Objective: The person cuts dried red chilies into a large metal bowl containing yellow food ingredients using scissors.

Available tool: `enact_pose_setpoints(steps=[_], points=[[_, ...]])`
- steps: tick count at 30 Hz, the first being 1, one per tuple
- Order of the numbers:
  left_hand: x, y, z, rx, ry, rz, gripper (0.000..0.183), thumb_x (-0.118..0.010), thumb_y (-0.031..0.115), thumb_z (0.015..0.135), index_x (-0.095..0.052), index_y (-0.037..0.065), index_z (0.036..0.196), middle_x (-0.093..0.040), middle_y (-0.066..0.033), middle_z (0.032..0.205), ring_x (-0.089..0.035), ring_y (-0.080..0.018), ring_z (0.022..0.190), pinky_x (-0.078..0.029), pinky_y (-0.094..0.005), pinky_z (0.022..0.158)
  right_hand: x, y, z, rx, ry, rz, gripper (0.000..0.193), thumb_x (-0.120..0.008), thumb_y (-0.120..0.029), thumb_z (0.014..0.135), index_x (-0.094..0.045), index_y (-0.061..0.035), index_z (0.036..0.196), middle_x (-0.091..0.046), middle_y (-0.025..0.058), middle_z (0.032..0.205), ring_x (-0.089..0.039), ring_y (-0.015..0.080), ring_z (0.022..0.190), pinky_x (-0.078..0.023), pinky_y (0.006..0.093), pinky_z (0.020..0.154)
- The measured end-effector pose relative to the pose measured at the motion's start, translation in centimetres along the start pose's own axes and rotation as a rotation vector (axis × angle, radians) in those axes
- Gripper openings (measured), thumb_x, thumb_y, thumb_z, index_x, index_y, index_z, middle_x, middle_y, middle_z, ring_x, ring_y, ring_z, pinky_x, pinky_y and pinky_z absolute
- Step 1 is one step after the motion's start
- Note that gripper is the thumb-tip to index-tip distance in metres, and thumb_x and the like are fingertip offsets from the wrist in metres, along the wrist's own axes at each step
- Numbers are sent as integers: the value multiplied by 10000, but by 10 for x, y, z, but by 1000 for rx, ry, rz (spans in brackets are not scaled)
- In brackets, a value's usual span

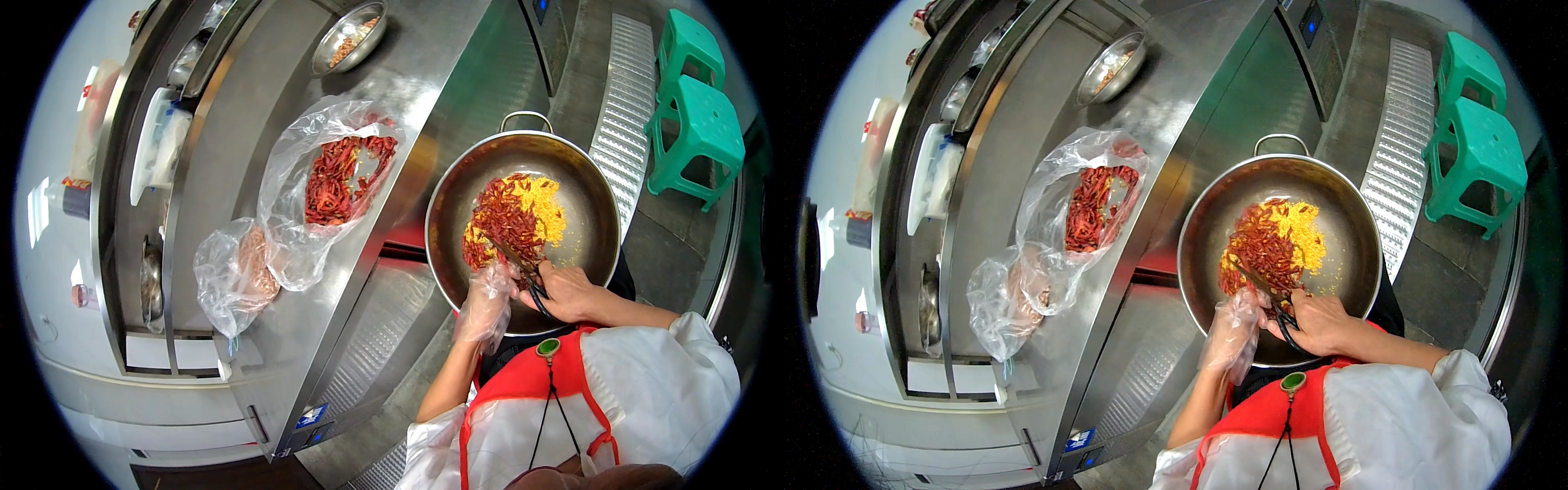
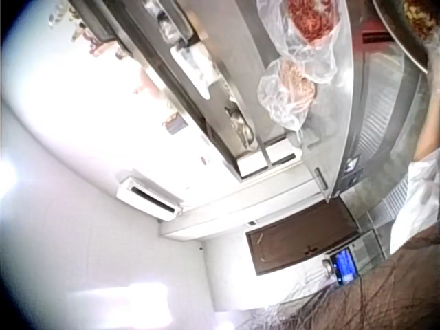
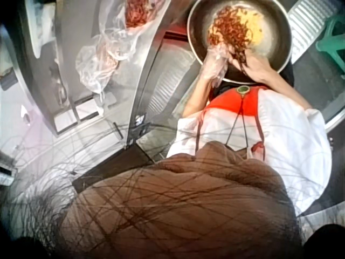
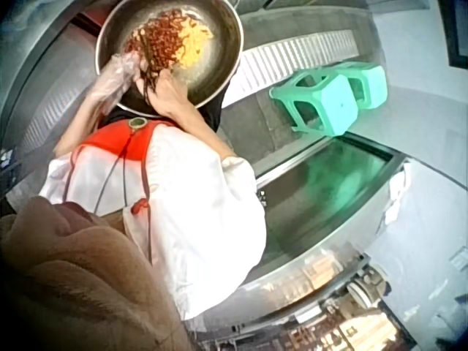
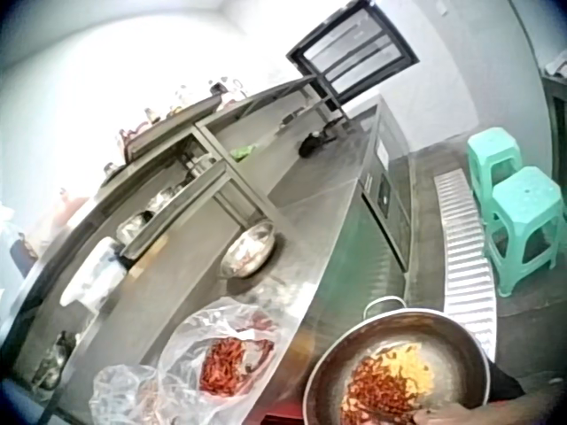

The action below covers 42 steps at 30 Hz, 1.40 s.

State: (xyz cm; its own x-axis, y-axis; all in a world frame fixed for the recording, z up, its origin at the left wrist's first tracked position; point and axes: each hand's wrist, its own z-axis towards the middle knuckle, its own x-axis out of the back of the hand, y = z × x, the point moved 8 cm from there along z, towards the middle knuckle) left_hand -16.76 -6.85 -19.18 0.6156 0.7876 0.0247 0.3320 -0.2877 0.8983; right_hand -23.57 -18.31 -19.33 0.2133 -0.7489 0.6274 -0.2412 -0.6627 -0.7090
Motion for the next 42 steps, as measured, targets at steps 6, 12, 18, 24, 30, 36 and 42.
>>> enact_pose_setpoints(steps=[6, 12, 18, 24, 30, 36, 42], points=[[-1, -3, 0, -39, -26, -94, 163, -496, 192, 922, -566, 54, 869, -536, -3, 713, -484, -93, 613, -367, -233, 558, -1, 0, 0, -10, -16, -4, 645, -495, -555, 839, -470, 84, 926, -602, 259, 791, -603, 416, 778, -450, 476, 722], [1, -21, 7, -90, -22, -39, 175, -501, 195, 923, -561, 38, 874, -545, -10, 722, -493, -101, 600, -384, -244, 540, -2, -1, 0, -15, -8, -7, 655, -471, -557, 858, -487, 94, 933, -594, 287, 823, -589, 430, 827, -446, 484, 738], [3, -31, 12, -161, -28, -121, 229, -492, 243, 939, -562, 40, 860, -538, -6, 713, -494, -102, 579, -397, -249, 536, -6, 5, 2, 10, 41, 0, 670, -474, -565, 854, -537, 102, 821, -591, 293, 802, -591, 442, 810, -455, 492, 729], [6, -4, -7, 4, 102, 9, 254, -495, 335, 918, -579, 101, 865, -503, 25, 665, -442, -78, 608, -330, -227, 537, -3, 7, 1, -38, 46, -3, 658, -488, -565, 844, -532, 92, 824, -596, 291, 790, -597, 437, 788, -462, 480, 718], [14, -1, -5, -30, 121, 55, 297, -455, 368, 937, -570, 102, 873, -495, 27, 656, -412, -79, 575, -319, -236, 520, -3, -2, 0, -81, -131, -77, 699, -486, -584, 826, -458, 97, 984, -606, 270, 813, -606, 422, 788, -454, 472, 748], [6, -16, 0, -5, 59, -7, 215, -460, 235, 959, -553, 56, 887, -540, 6, 737, -469, -81, 608, -385, -240, 544, -5, -1, 0, -58, -122, -66, 713, -477, -593, 827, -453, 102, 981, -598, 286, 837, -601, 421, 821, -450, 473, 751], [8, -25, 8, -157, 35, 5, 225, -451, 218, 961, -543, 30, 882, -547, -6, 741, -475, -85, 602, -387, -246, 535, -7, 0, -1, -30, -82, -29, 664, -465, -574, 847, -473, 77, 971, -600, 280, 854, -592, 432, 829, -446, 485, 742]])
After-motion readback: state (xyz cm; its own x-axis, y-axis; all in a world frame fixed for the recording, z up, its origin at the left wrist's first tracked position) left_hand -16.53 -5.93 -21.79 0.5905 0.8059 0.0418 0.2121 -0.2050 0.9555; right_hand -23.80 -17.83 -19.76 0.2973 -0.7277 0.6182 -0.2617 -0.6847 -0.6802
